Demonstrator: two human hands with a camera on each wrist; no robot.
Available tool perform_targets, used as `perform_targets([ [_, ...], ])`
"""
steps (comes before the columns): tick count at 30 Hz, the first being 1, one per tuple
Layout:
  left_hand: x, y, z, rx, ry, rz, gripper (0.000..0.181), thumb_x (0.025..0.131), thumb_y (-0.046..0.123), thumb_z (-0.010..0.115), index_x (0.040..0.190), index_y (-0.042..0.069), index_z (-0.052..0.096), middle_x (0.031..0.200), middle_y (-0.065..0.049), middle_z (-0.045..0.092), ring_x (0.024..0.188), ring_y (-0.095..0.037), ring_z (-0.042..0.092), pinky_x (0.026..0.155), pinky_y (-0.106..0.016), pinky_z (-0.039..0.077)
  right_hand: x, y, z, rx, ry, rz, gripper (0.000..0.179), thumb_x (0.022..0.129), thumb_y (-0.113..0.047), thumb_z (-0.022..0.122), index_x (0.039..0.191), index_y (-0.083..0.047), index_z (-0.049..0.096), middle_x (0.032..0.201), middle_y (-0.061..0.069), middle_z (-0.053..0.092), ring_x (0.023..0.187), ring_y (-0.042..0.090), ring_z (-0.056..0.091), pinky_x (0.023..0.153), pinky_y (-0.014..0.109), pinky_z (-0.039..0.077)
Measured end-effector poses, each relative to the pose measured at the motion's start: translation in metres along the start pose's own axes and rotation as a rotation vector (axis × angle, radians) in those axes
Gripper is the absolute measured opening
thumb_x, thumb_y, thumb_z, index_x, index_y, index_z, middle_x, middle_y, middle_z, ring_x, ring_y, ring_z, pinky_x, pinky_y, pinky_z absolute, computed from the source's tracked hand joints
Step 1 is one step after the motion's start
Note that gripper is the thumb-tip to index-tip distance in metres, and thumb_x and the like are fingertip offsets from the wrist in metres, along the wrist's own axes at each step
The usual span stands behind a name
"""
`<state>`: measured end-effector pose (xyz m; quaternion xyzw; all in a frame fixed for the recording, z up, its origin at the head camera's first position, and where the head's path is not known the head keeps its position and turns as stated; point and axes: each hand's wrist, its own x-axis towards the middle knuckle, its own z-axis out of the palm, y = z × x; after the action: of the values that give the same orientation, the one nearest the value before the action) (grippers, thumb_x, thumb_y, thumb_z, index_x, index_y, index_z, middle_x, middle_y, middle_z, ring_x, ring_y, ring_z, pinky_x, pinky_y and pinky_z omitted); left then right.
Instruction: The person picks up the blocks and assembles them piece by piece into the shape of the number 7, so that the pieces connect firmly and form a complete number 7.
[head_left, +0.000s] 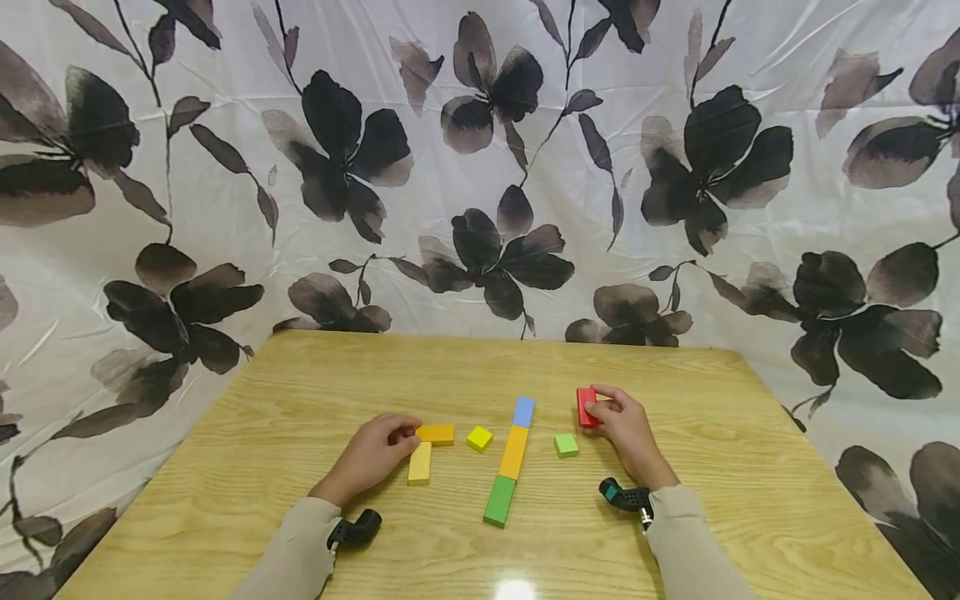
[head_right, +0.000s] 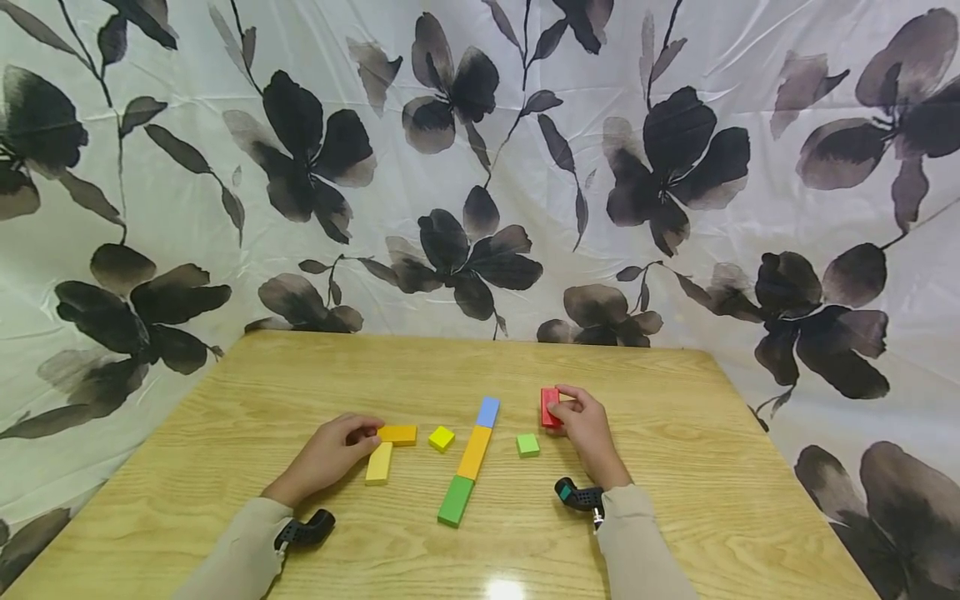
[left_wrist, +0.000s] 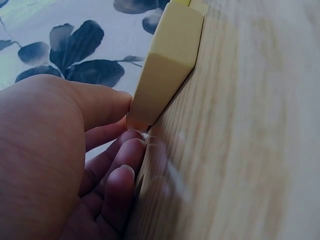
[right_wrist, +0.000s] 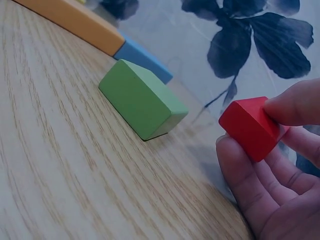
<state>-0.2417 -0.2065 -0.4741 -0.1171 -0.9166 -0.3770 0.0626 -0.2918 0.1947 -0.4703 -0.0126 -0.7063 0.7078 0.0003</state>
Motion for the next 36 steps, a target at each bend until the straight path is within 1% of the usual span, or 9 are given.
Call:
perform_targets([
  [11,0.0002,0.0006,-0.0016,0.004,0.004,0.003,0.026,0.096,0.017,0.069,0.121,0.011,0.071,0.104,0.003,0.064,0.089,-0.012,0.056,0.084,-0.036,0.049,0.0006,-0.0014,0.0012,-0.024,0.005,-0.005,0.045,0.099,-0.002,0.058,0.142,0.003,0.049,0.108,0.019,0.055,0.086,0.019,0.062,0.077,0.033,0.058],
  [17,0.0002,0.0009,-0.001,0.005,0.006,0.012,0.026,0.096,0.016,0.069,0.122,0.01,0.071,0.104,0.004,0.064,0.089,-0.011,0.057,0.083,-0.035,0.049,-0.0001,-0.0009,0.0009,-0.014,0.002,-0.013,0.045,0.098,-0.001,0.059,0.142,0.005,0.049,0.105,0.018,0.056,0.083,0.018,0.063,0.076,0.034,0.058],
  [28,0.0008,0.0022,-0.001,-0.003,-0.009,-0.019,0.026,0.096,0.017,0.069,0.122,0.012,0.071,0.103,0.004,0.063,0.089,-0.012,0.056,0.084,-0.036,0.048,0.0021,-0.0002,0.0015,-0.016,0.006,-0.009,0.043,0.099,-0.004,0.06,0.14,0.004,0.051,0.106,0.018,0.057,0.081,0.018,0.064,0.076,0.034,0.058],
  [32,0.0009,0.0029,-0.0022,-0.003,0.004,-0.01,0.026,0.096,0.016,0.069,0.121,0.012,0.071,0.102,0.004,0.063,0.089,-0.013,0.056,0.084,-0.036,0.048,0.0039,-0.0022,0.002,-0.033,0.003,-0.015,0.044,0.099,-0.008,0.061,0.14,0.004,0.051,0.107,0.017,0.057,0.082,0.018,0.063,0.076,0.033,0.058],
  [36,0.001,0.0025,-0.0014,-0.003,0.002,-0.002,0.026,0.096,0.016,0.069,0.121,0.011,0.071,0.102,0.004,0.063,0.088,-0.012,0.056,0.083,-0.036,0.048,0.0047,-0.005,0.0019,-0.03,0.005,0.0,0.044,0.099,-0.008,0.06,0.141,0.003,0.05,0.105,0.016,0.057,0.08,0.017,0.063,0.075,0.032,0.058],
])
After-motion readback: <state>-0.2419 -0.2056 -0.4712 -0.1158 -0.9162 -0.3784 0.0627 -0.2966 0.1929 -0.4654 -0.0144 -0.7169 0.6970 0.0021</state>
